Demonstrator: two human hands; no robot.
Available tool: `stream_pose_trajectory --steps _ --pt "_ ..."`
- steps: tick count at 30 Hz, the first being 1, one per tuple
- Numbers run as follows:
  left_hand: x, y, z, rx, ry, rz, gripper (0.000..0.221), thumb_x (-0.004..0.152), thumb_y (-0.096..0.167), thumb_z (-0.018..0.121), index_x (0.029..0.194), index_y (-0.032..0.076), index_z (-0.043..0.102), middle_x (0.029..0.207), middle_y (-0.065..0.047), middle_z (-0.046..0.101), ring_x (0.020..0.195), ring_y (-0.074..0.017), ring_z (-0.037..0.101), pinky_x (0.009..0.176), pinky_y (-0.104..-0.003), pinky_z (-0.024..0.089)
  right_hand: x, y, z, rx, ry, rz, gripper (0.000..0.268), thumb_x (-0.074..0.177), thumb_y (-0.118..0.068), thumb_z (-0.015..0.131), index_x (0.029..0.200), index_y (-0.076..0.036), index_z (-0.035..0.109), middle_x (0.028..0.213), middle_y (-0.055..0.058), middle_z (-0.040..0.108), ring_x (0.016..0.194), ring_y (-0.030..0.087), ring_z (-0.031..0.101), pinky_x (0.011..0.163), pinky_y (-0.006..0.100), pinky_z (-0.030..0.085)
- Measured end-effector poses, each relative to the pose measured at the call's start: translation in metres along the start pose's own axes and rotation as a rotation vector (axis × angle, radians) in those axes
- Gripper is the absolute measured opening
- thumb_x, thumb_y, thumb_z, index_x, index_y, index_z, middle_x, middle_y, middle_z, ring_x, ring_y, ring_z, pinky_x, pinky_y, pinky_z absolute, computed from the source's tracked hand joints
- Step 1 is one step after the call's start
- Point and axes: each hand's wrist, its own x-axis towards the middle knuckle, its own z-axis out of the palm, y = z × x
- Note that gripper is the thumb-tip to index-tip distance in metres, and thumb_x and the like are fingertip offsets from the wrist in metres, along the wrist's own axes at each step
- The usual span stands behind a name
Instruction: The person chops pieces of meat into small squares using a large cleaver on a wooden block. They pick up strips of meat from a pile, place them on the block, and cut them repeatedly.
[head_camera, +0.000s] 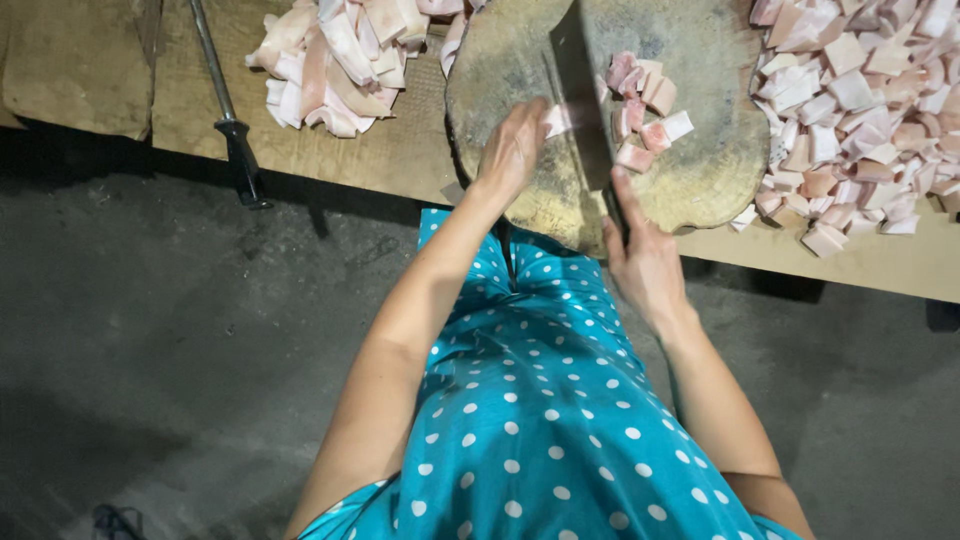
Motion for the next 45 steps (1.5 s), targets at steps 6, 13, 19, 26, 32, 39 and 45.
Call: stream_pose_trajectory --steps 6,13,19,26,32,39,45 --pt "0.006 0.011 -0.005 0.072 -0.051 -0.093 0.017 0.098 0.012 0.057 0.114 0.007 0.063 0.098 -0.024 0.062 0.088 -0.0467 0.066 0.075 -0.054 0.054 -0.023 -0.012 0.002 -0.200 -0.102 0.053 0.070 0.099 -0.016 0.063 0.162 -0.021 0.035 0.078 0.030 0.067 0.068 0.047 0.067 0.065 0.056 0.054" --pt "0.014 0.010 -0.008 0.072 -0.119 -0.089 0.018 0.096 0.010 0.054 0.110 0.006 0.065 0.101 -0.024 0.061 0.089 -0.0464 0.066 0.077 -0.054 0.054 -0.004 0.000 0.008 -0.139 -0.183 0.039 0.078 0.096 -0.015 0.061 0.164 -0.020 0.023 0.079 0.031 0.067 0.071 0.050 0.067 0.067 0.059 0.053" --pt "0.011 0.008 -0.009 0.031 -0.099 -0.071 0.026 0.096 0.012 0.051 0.116 0.008 0.067 0.102 -0.022 0.060 0.090 -0.0452 0.066 0.076 -0.053 0.055 0.066 0.004 0.027 -0.121 -0.244 0.075 0.083 0.096 -0.014 0.060 0.165 -0.025 0.016 0.082 0.034 0.067 0.077 0.054 0.066 0.075 0.062 0.052" --pt "0.009 0.016 -0.034 0.358 -0.284 -0.132 0.032 0.095 0.031 0.060 0.125 0.026 0.069 0.103 -0.019 0.065 0.093 -0.0422 0.068 0.082 -0.055 0.053 0.109 0.010 0.029 -0.046 0.060 -0.255 0.079 0.096 -0.009 0.063 0.164 -0.021 0.026 0.106 0.036 0.069 0.097 0.054 0.067 0.084 0.056 0.052" --pt "-0.004 -0.002 -0.050 0.260 -0.255 -0.016 0.070 0.074 0.006 0.067 0.140 0.025 0.060 0.105 -0.025 0.066 0.094 -0.0471 0.065 0.084 -0.051 0.053 0.068 0.014 -0.001 0.067 0.009 -0.083 0.074 0.101 -0.013 0.066 0.166 -0.021 0.032 0.117 0.035 0.068 0.109 0.051 0.068 0.091 0.050 0.054" --pt "0.025 -0.004 -0.018 -0.024 0.003 -0.073 0.015 0.091 0.011 0.065 0.103 0.002 0.062 0.097 -0.024 0.070 0.095 -0.0451 0.066 0.082 -0.051 0.052 0.008 0.008 -0.005 0.017 0.106 -0.138 0.066 0.104 -0.015 0.063 0.164 -0.016 0.035 0.118 0.034 0.071 0.098 0.047 0.071 0.081 0.051 0.058" --pt "0.023 0.004 -0.012 0.075 -0.066 -0.136 0.019 0.097 0.017 0.061 0.102 0.000 0.066 0.094 -0.028 0.067 0.095 -0.0476 0.065 0.082 -0.054 0.051 -0.014 -0.006 -0.005 -0.134 -0.086 0.002 0.068 0.102 -0.020 0.063 0.163 -0.019 0.034 0.081 0.028 0.069 0.071 0.045 0.069 0.069 0.055 0.055"
